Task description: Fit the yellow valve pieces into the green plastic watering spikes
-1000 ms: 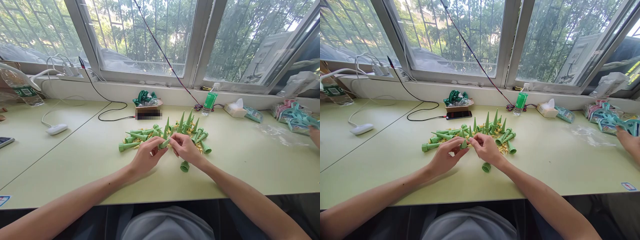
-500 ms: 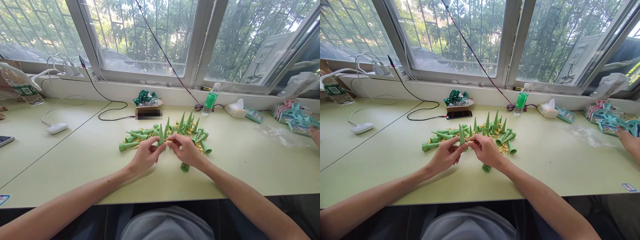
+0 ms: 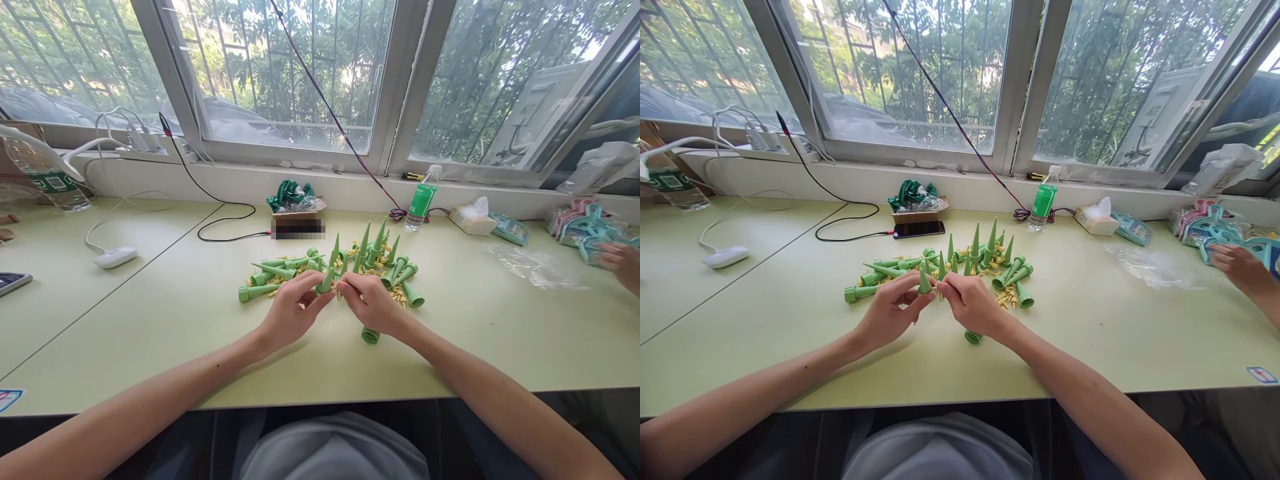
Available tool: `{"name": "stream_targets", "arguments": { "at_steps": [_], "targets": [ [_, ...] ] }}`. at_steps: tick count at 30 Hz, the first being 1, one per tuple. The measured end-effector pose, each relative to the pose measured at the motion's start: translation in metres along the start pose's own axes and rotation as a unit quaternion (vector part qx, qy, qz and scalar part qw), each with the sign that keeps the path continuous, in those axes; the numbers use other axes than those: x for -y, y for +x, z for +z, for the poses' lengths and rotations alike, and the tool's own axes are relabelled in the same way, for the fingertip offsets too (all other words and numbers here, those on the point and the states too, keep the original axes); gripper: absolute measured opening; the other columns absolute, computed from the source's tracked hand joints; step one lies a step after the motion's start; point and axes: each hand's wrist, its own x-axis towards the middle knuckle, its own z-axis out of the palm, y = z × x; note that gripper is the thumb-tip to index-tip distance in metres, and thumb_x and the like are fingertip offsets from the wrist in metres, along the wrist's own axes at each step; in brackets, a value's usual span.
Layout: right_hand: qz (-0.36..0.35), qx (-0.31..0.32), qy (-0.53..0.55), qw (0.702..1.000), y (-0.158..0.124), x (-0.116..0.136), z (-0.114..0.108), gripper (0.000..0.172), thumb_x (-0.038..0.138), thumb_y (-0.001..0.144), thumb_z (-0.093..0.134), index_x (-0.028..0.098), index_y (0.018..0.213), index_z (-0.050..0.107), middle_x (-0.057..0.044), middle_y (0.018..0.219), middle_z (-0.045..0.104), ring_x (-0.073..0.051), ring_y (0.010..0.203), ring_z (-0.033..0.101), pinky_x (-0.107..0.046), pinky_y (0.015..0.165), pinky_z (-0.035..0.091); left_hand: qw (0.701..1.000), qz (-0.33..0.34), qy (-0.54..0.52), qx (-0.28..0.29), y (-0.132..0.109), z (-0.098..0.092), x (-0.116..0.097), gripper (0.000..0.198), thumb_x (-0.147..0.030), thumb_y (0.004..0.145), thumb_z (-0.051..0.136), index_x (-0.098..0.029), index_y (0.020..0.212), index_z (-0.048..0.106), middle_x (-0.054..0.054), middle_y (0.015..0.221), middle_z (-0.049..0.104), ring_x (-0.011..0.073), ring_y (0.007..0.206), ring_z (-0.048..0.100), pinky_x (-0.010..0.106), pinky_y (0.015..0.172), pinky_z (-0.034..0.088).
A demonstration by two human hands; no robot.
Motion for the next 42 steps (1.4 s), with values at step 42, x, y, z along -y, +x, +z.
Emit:
{"name": "stream_targets", "arguments": {
  "at_steps": [42],
  "targets": [
    [-0.005, -0.007, -0.004, 1.0, -0.0011, -0.0039, 0.0035, 0.05, 0.043, 0.106, 0.031, 0.02, 0.062, 0.036, 0.004, 0.052, 0.039, -0.009, 0.046, 0.033, -0.025, 0.051, 0.027, 0.985, 0.163, 0.05, -0.004, -0.0011, 0.0004, 0.0042, 0.014, -0.019, 0.092, 0.065, -0.02, 0.105, 0.07, 0.006, 0.097, 0.069, 0.006, 0.06, 0.051, 0.017, 0.05, 0.046]
  ]
}}
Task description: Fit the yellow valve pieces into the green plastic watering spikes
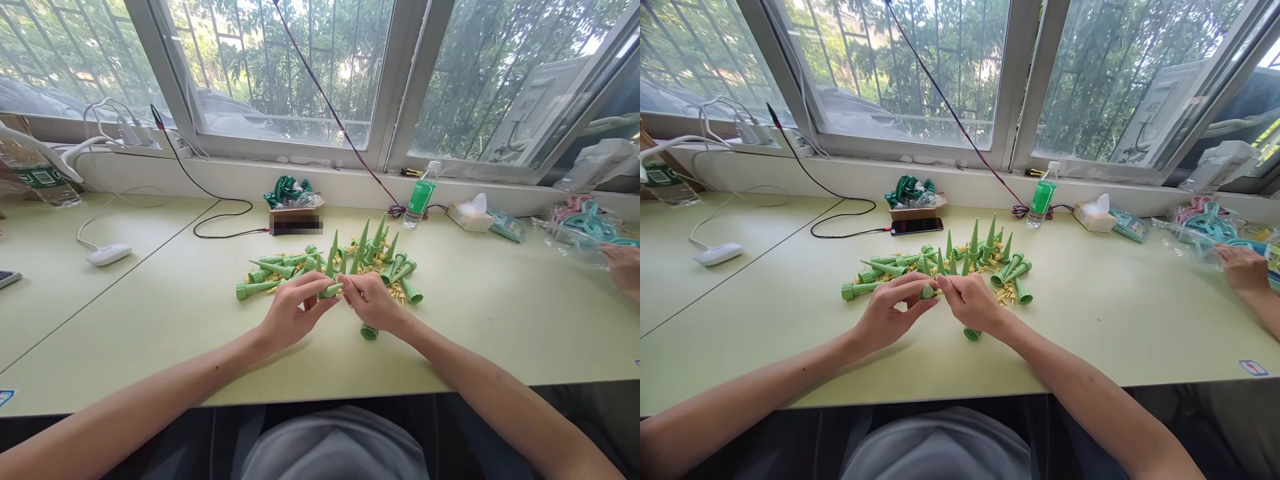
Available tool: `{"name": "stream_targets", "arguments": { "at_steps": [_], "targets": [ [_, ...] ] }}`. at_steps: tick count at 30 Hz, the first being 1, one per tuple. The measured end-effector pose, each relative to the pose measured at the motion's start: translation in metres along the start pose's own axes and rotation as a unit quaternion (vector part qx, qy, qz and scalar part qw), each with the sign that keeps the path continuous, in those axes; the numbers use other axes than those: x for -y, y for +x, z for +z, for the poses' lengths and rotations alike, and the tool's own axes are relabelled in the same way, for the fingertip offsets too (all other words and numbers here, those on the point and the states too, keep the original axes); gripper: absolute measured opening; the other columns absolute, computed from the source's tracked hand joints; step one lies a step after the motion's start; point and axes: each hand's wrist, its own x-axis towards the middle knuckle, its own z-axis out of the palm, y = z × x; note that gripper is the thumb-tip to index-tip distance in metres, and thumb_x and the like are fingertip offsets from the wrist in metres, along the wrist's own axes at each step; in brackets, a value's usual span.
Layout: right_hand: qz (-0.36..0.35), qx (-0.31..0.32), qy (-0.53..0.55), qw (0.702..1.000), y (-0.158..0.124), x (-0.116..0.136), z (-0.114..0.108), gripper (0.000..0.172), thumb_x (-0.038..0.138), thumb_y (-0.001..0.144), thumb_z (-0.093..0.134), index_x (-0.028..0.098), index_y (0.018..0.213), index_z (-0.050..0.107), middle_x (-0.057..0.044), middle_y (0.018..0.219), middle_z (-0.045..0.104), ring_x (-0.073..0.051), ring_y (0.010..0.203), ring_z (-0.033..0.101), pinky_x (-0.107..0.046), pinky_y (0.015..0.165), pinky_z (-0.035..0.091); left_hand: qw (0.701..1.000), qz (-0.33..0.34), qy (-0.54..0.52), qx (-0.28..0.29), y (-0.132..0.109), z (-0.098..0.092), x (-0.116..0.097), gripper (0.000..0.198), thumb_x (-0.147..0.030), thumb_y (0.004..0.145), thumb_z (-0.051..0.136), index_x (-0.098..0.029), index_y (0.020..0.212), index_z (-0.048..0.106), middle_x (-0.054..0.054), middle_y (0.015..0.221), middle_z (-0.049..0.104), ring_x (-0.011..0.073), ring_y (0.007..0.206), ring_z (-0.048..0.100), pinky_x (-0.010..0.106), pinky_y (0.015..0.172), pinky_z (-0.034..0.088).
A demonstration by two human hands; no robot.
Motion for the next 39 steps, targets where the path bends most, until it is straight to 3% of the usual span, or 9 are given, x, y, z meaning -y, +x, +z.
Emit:
{"name": "stream_targets", "arguments": {
  "at_steps": [6, 10, 12, 16, 24, 30, 39],
  "targets": [
    [0.02, -0.032, 0.003, 0.999, 0.0005, 0.0006, 0.0009, 0.045, 0.044, 0.104, 0.036, 0.02, 0.067, 0.043, 0.004, 0.055, 0.044, -0.009, 0.049, 0.038, -0.024, 0.052, 0.03, 0.999, -0.038, -0.003, 0.0, 0.0015, 0.0021, -0.0019, 0.007, -0.022, 0.093, 0.063, -0.019, 0.096, 0.069, 0.003, 0.088, 0.064, 0.0057, 0.057, 0.047, 0.018, 0.048, 0.045],
    [0.023, -0.057, 0.032, 0.998, -0.0006, 0.0023, 0.0007, 0.02, 0.039, 0.101, 0.047, 0.02, 0.097, 0.053, 0.006, 0.06, 0.047, -0.01, 0.05, 0.043, -0.022, 0.05, 0.034, 0.992, -0.119, -0.031, -0.022, 0.0021, 0.0031, -0.0027, 0.015, -0.03, 0.091, 0.065, -0.017, 0.084, 0.064, -0.001, 0.071, 0.052, 0.0064, 0.053, 0.044, 0.019, 0.046, 0.045],
    [0.003, -0.059, 0.041, 0.997, -0.0011, 0.003, 0.0003, 0.019, 0.036, 0.099, 0.05, 0.02, 0.109, 0.052, 0.004, 0.068, 0.053, -0.01, 0.054, 0.048, -0.022, 0.052, 0.038, 0.984, -0.164, -0.065, -0.025, 0.0029, 0.0023, -0.0037, 0.02, -0.034, 0.091, 0.064, -0.016, 0.083, 0.062, -0.002, 0.069, 0.052, 0.0063, 0.05, 0.044, 0.02, 0.044, 0.045],
    [-0.021, -0.045, 0.022, 0.999, -0.0014, 0.0025, -0.0005, 0.017, 0.032, 0.098, 0.053, 0.02, 0.11, 0.054, 0.001, 0.077, 0.057, -0.01, 0.056, 0.052, -0.022, 0.052, 0.042, 0.968, -0.216, -0.126, -0.009, 0.0049, -0.0005, -0.0078, 0.026, -0.04, 0.092, 0.063, -0.016, 0.083, 0.059, -0.003, 0.063, 0.05, 0.0067, 0.046, 0.047, 0.019, 0.041, 0.045],
    [-0.034, -0.045, 0.0, 0.998, -0.0004, -0.0029, -0.0003, 0.013, 0.029, 0.099, 0.052, 0.02, 0.106, 0.058, 0.001, 0.07, 0.063, -0.012, 0.056, 0.054, -0.024, 0.059, 0.046, 0.971, -0.215, -0.104, -0.018, 0.0029, 0.0006, -0.0064, 0.032, -0.041, 0.092, 0.063, -0.018, 0.075, 0.05, -0.006, 0.055, 0.04, 0.0069, 0.043, 0.047, 0.019, 0.039, 0.041],
    [-0.048, -0.031, -0.014, 0.998, -0.0002, -0.001, -0.0022, 0.017, 0.029, 0.101, 0.049, 0.019, 0.095, 0.061, 0.002, 0.065, 0.058, -0.011, 0.055, 0.049, -0.022, 0.058, 0.041, 0.981, -0.176, -0.073, -0.022, 0.0025, 0.0011, -0.0032, 0.026, -0.04, 0.092, 0.062, -0.016, 0.081, 0.06, -0.002, 0.067, 0.051, 0.0063, 0.048, 0.045, 0.02, 0.041, 0.043],
    [-0.059, -0.018, -0.051, 0.997, 0.0003, -0.0023, -0.0027, 0.029, 0.034, 0.105, 0.039, 0.02, 0.085, 0.054, 0.0, 0.067, 0.057, -0.012, 0.056, 0.046, -0.023, 0.058, 0.037, 0.988, -0.147, -0.049, -0.016, 0.0016, 0.0003, -0.0026, 0.018, -0.034, 0.093, 0.061, -0.018, 0.089, 0.064, 0.001, 0.08, 0.053, 0.0072, 0.056, 0.045, 0.021, 0.047, 0.045]
  ]
}}
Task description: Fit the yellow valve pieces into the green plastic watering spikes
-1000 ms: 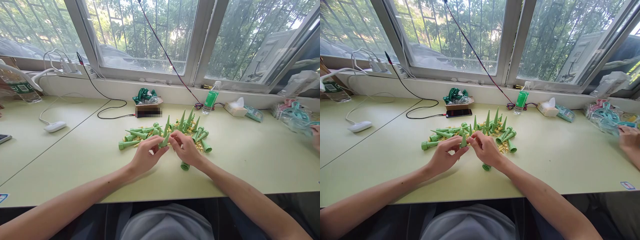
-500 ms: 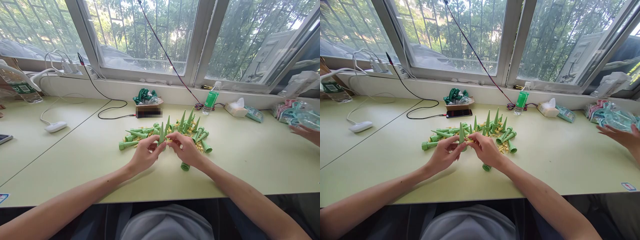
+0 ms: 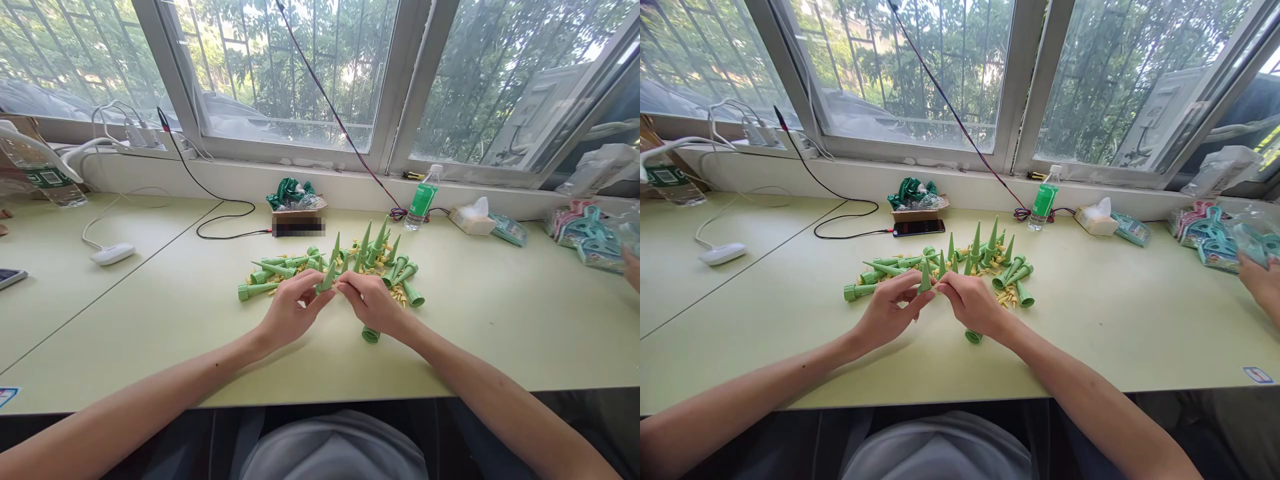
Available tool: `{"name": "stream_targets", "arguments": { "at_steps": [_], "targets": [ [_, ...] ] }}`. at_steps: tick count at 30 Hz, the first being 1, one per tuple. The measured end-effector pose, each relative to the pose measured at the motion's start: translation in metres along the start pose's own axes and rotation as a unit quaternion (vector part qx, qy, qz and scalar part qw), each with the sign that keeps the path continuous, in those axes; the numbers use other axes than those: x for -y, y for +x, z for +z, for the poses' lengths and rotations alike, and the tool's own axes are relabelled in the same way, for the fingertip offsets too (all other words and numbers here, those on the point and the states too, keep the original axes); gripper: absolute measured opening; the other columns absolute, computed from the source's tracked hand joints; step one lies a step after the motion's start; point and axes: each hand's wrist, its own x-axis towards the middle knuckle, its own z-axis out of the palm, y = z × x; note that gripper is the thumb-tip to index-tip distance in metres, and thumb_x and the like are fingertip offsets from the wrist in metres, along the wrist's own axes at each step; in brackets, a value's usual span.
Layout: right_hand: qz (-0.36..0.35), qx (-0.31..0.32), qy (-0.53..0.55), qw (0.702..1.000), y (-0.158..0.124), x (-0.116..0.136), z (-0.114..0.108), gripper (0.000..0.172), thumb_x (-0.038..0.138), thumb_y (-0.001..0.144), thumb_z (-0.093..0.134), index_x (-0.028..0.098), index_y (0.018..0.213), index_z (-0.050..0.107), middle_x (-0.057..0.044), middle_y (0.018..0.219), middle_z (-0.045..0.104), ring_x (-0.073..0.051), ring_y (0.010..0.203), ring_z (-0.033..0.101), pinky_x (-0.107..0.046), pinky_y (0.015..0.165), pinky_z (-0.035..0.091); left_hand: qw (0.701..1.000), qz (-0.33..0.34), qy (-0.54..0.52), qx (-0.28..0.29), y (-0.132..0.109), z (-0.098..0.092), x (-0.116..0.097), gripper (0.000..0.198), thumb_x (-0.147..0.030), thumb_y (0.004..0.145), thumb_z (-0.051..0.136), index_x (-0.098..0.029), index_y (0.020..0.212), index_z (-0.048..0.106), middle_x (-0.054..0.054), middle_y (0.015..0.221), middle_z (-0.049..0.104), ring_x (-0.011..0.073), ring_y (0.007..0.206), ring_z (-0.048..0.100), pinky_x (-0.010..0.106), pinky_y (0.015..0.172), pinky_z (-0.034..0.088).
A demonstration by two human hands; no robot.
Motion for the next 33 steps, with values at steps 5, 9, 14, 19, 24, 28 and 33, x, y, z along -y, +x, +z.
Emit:
{"name": "stream_targets", "arguments": {
  "at_steps": [5, 9, 14, 19, 24, 28, 33],
  "targets": [
    [0.013, 0.018, 0.005, 1.0, -0.0003, -0.0003, -0.0001, 0.037, 0.04, 0.106, 0.031, 0.022, 0.076, 0.042, 0.003, 0.061, 0.045, -0.012, 0.052, 0.039, -0.024, 0.055, 0.032, 0.999, 0.036, 0.008, 0.012, 0.0003, -0.0008, -0.0025, 0.016, -0.033, 0.095, 0.059, -0.019, 0.09, 0.065, 0.002, 0.085, 0.057, 0.0075, 0.057, 0.046, 0.02, 0.048, 0.046],
    [0.038, 0.014, 0.016, 0.999, -0.0003, 0.0018, 0.0014, 0.038, 0.042, 0.106, 0.032, 0.022, 0.075, 0.041, 0.004, 0.061, 0.041, -0.011, 0.052, 0.036, -0.023, 0.055, 0.031, 1.0, 0.022, 0.018, 0.002, 0.0002, 0.0004, -0.0011, 0.019, -0.034, 0.095, 0.058, -0.018, 0.086, 0.061, 0.001, 0.08, 0.056, 0.0067, 0.054, 0.045, 0.02, 0.047, 0.046],
    [0.046, -0.01, 0.044, 0.998, -0.0003, 0.0053, 0.0019, 0.023, 0.036, 0.103, 0.043, 0.02, 0.09, 0.054, 0.005, 0.062, 0.046, -0.01, 0.052, 0.039, -0.023, 0.055, 0.034, 0.999, -0.041, -0.014, -0.012, 0.0011, 0.0006, -0.0031, 0.021, -0.037, 0.095, 0.058, -0.017, 0.089, 0.06, -0.002, 0.071, 0.055, 0.0051, 0.045, 0.045, 0.02, 0.041, 0.044],
    [0.014, 0.001, 0.054, 0.998, -0.0005, 0.0041, 0.0017, 0.014, 0.032, 0.099, 0.051, 0.019, 0.104, 0.055, 0.002, 0.071, 0.057, -0.011, 0.055, 0.047, -0.023, 0.057, 0.04, 0.995, -0.069, -0.078, -0.007, 0.0025, -0.0014, -0.0087, 0.026, -0.043, 0.096, 0.057, -0.018, 0.091, 0.06, -0.005, 0.061, 0.05, 0.0066, 0.043, 0.05, 0.018, 0.039, 0.044],
    [-0.001, 0.004, 0.033, 0.999, -0.001, 0.0027, 0.0018, 0.014, 0.032, 0.1, 0.051, 0.02, 0.105, 0.056, 0.002, 0.072, 0.06, -0.011, 0.056, 0.049, -0.023, 0.059, 0.042, 0.991, -0.085, -0.105, 0.004, 0.0022, -0.0013, -0.008, 0.029, -0.046, 0.096, 0.057, -0.018, 0.09, 0.059, -0.005, 0.058, 0.05, 0.0066, 0.04, 0.05, 0.018, 0.038, 0.042],
    [-0.005, 0.002, 0.021, 1.0, -0.0008, 0.0017, 0.0016, 0.016, 0.033, 0.103, 0.046, 0.02, 0.104, 0.056, 0.002, 0.069, 0.057, -0.013, 0.058, 0.049, -0.024, 0.061, 0.04, 0.991, -0.084, -0.105, 0.014, 0.0021, -0.0027, -0.0065, 0.031, -0.047, 0.096, 0.056, -0.018, 0.087, 0.057, -0.005, 0.063, 0.051, 0.0068, 0.042, 0.053, 0.019, 0.04, 0.042],
    [-0.019, -0.002, 0.017, 1.0, -0.0011, -0.0006, 0.002, 0.017, 0.031, 0.104, 0.045, 0.019, 0.109, 0.056, 0.003, 0.066, 0.052, -0.013, 0.057, 0.046, -0.024, 0.061, 0.037, 0.992, -0.074, -0.097, 0.027, 0.0024, -0.0057, -0.0082, 0.029, -0.045, 0.098, 0.053, -0.017, 0.098, 0.062, -0.004, 0.063, 0.052, 0.0068, 0.043, 0.052, 0.019, 0.042, 0.043]
  ]
}}
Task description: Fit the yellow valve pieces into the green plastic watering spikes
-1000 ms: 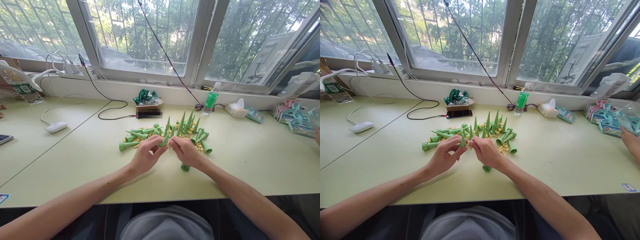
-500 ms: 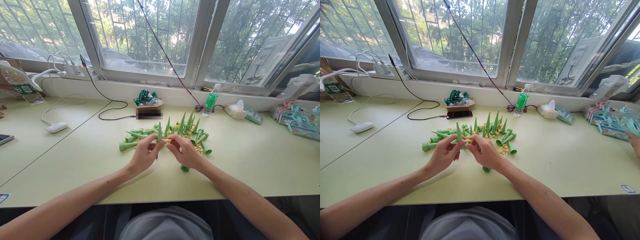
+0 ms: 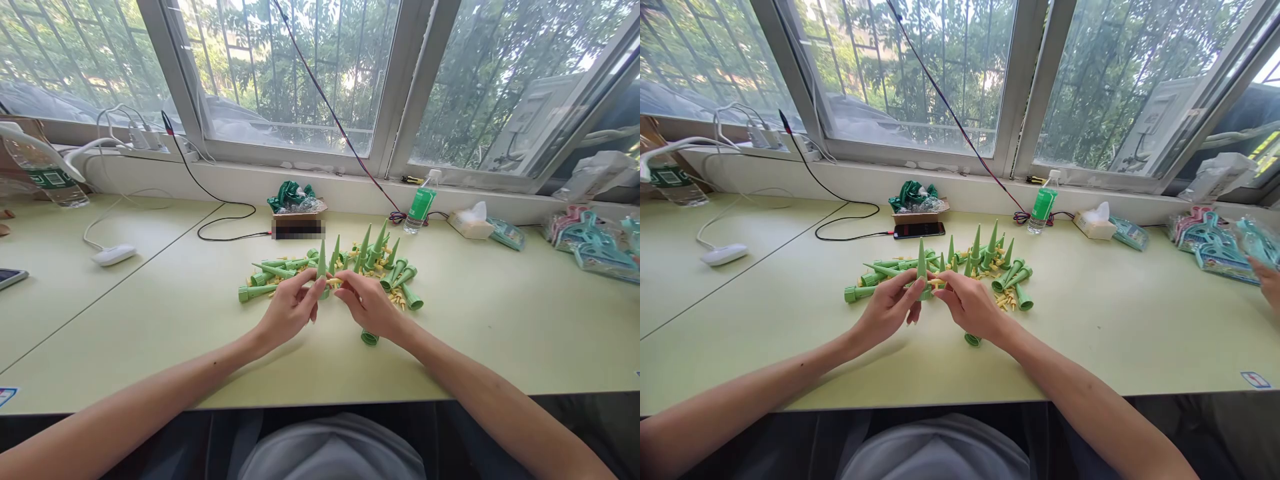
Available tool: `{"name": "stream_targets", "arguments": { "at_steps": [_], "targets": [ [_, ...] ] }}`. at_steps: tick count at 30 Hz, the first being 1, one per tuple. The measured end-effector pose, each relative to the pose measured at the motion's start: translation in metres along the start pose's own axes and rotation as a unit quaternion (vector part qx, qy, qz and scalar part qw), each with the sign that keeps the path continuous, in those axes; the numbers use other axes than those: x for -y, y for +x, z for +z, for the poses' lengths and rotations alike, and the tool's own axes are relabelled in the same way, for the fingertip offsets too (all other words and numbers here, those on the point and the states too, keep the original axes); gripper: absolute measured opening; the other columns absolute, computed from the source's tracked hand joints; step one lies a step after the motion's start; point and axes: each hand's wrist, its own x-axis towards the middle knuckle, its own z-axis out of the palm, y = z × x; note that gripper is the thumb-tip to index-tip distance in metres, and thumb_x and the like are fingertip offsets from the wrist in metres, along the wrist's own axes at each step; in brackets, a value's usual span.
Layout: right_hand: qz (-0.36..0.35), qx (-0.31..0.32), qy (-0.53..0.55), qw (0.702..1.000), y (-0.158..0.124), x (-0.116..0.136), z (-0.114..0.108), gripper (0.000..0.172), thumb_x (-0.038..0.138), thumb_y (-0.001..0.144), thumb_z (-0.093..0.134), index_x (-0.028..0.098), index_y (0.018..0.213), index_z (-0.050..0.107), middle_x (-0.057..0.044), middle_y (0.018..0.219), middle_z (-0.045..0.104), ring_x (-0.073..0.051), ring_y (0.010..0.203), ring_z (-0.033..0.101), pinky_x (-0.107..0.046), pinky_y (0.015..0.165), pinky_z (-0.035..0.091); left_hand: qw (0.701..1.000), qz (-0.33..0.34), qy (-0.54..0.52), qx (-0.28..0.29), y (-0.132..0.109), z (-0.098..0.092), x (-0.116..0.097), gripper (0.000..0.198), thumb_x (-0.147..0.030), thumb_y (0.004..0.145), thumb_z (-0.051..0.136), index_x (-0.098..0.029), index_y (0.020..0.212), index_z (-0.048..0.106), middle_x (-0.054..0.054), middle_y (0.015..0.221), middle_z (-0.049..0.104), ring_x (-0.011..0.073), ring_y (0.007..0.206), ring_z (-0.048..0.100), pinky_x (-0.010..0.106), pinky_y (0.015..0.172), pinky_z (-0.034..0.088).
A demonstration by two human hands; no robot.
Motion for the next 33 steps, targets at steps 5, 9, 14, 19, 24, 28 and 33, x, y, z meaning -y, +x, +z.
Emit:
{"name": "stream_targets", "arguments": {
  "at_steps": [5, 9, 14, 19, 24, 28, 33],
  "targets": [
    [0.004, 0.002, -0.013, 1.0, -0.001, -0.001, 0.0, 0.019, 0.032, 0.105, 0.041, 0.02, 0.099, 0.054, 0.004, 0.066, 0.046, -0.012, 0.056, 0.039, -0.024, 0.059, 0.033, 1.0, 0.014, -0.004, -0.005, 0.0, 0.001, 0.005, 0.027, -0.042, 0.097, 0.055, -0.02, 0.11, 0.065, -0.003, 0.066, 0.054, 0.0069, 0.045, 0.051, 0.019, 0.041, 0.045],
    [0.017, 0.002, -0.023, 1.0, -0.001, -0.002, 0.0, 0.032, 0.038, 0.106, 0.035, 0.021, 0.08, 0.044, 0.004, 0.064, 0.041, -0.011, 0.055, 0.035, -0.024, 0.056, 0.03, 1.0, 0.021, 0.01, -0.005, 0.0, 0.003, 0.009, 0.024, -0.039, 0.097, 0.055, -0.02, 0.109, 0.066, -0.001, 0.078, 0.056, 0.0047, 0.046, 0.052, 0.018, 0.041, 0.045],
    [0.046, 0.012, -0.006, 0.999, -0.001, -0.002, -0.001, 0.041, 0.039, 0.107, 0.03, 0.021, 0.071, 0.038, 0.003, 0.06, 0.04, -0.01, 0.052, 0.034, -0.024, 0.055, 0.029, 0.999, 0.033, 0.036, 0.016, -0.001, 0.004, 0.008, 0.023, -0.036, 0.098, 0.054, -0.018, 0.106, 0.066, 0.001, 0.091, 0.051, 0.0025, 0.047, 0.051, 0.019, 0.043, 0.047],
    [0.064, 0.017, -0.013, 0.998, -0.001, -0.001, -0.001, 0.044, 0.038, 0.106, 0.031, 0.02, 0.068, 0.04, 0.004, 0.056, 0.036, -0.01, 0.05, 0.032, -0.025, 0.055, 0.027, 0.997, 0.038, 0.055, 0.024, -0.001, 0.003, 0.01, 0.02, -0.034, 0.098, 0.054, -0.017, 0.103, 0.061, 0.001, 0.093, 0.049, 0.0026, 0.048, 0.05, 0.021, 0.043, 0.047],
    [0.059, -0.023, -0.017, 0.998, 0.0, 0.0, 0.001, 0.04, 0.036, 0.104, 0.038, 0.019, 0.069, 0.045, 0.005, 0.056, 0.038, -0.009, 0.05, 0.033, -0.023, 0.053, 0.027, 0.998, 0.03, 0.059, 0.021, -0.002, 0.004, 0.01, 0.018, -0.035, 0.097, 0.054, -0.018, 0.101, 0.057, -0.001, 0.089, 0.047, 0.0022, 0.046, 0.048, 0.021, 0.043, 0.045],
    [0.068, -0.051, 0.007, 0.996, 0.001, 0.004, 0.0, 0.023, 0.034, 0.101, 0.046, 0.019, 0.087, 0.056, 0.004, 0.061, 0.048, -0.01, 0.052, 0.041, -0.021, 0.053, 0.033, 0.999, 0.004, 0.037, 0.018, -0.003, 0.005, 0.008, 0.019, -0.037, 0.097, 0.054, -0.018, 0.096, 0.055, -0.006, 0.07, 0.041, 0.0042, 0.043, 0.046, 0.019, 0.04, 0.042],
    [0.05, -0.052, 0.032, 0.997, 0.0, 0.005, 0.001, 0.016, 0.031, 0.098, 0.054, 0.019, 0.109, 0.056, 0.003, 0.072, 0.056, -0.01, 0.054, 0.049, -0.022, 0.055, 0.041, 1.0, -0.02, -0.01, 0.021, -0.002, 0.004, 0.008, 0.024, -0.042, 0.098, 0.054, -0.019, 0.098, 0.055, -0.007, 0.06, 0.044, 0.0062, 0.041, 0.047, 0.019, 0.039, 0.041]
  ]
}}
